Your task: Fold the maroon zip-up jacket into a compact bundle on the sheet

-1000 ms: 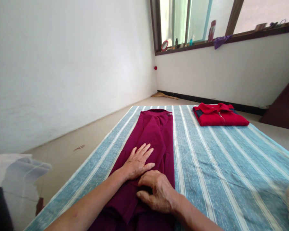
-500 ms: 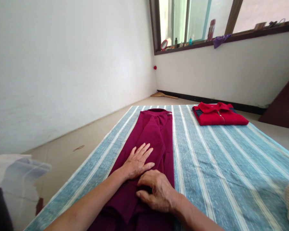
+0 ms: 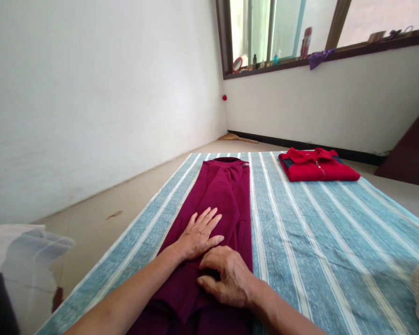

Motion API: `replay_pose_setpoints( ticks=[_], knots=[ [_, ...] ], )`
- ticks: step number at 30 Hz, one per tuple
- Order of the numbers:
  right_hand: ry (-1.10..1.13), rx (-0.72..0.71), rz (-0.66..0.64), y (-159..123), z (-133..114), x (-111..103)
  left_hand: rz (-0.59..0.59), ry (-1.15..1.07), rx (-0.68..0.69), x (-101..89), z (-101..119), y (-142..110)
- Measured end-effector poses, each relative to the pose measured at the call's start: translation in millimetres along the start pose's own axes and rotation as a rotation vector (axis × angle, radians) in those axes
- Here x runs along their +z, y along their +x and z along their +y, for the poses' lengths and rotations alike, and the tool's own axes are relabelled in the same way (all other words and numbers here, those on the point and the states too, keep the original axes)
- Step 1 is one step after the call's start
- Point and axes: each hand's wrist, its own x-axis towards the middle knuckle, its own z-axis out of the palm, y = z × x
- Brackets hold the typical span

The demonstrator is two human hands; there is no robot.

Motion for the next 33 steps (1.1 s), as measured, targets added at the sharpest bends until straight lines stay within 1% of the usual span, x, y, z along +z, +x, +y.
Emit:
replay_pose_setpoints(
  ticks=[9, 17, 24, 33],
  knots=[
    [0.005, 0.003, 0.016, -0.3, 0.6, 1.5, 0.004, 0.005, 0.002, 3.0, -1.1, 0.8],
    [-0.008, 0.002, -0.001, -0.5, 0.5, 1.0, -0.001, 0.003, 0.003, 0.3, -0.2, -0.1],
    [-0.011, -0.002, -0.012, -0.4, 0.7, 0.4, 0.013, 0.006, 0.004, 2.5, -1.1, 0.5],
    [-0.005, 0.002, 0.001, 0.0, 0.8, 0.9, 0.01, 0.002, 0.005, 2.1, -1.0, 0.3]
  ],
)
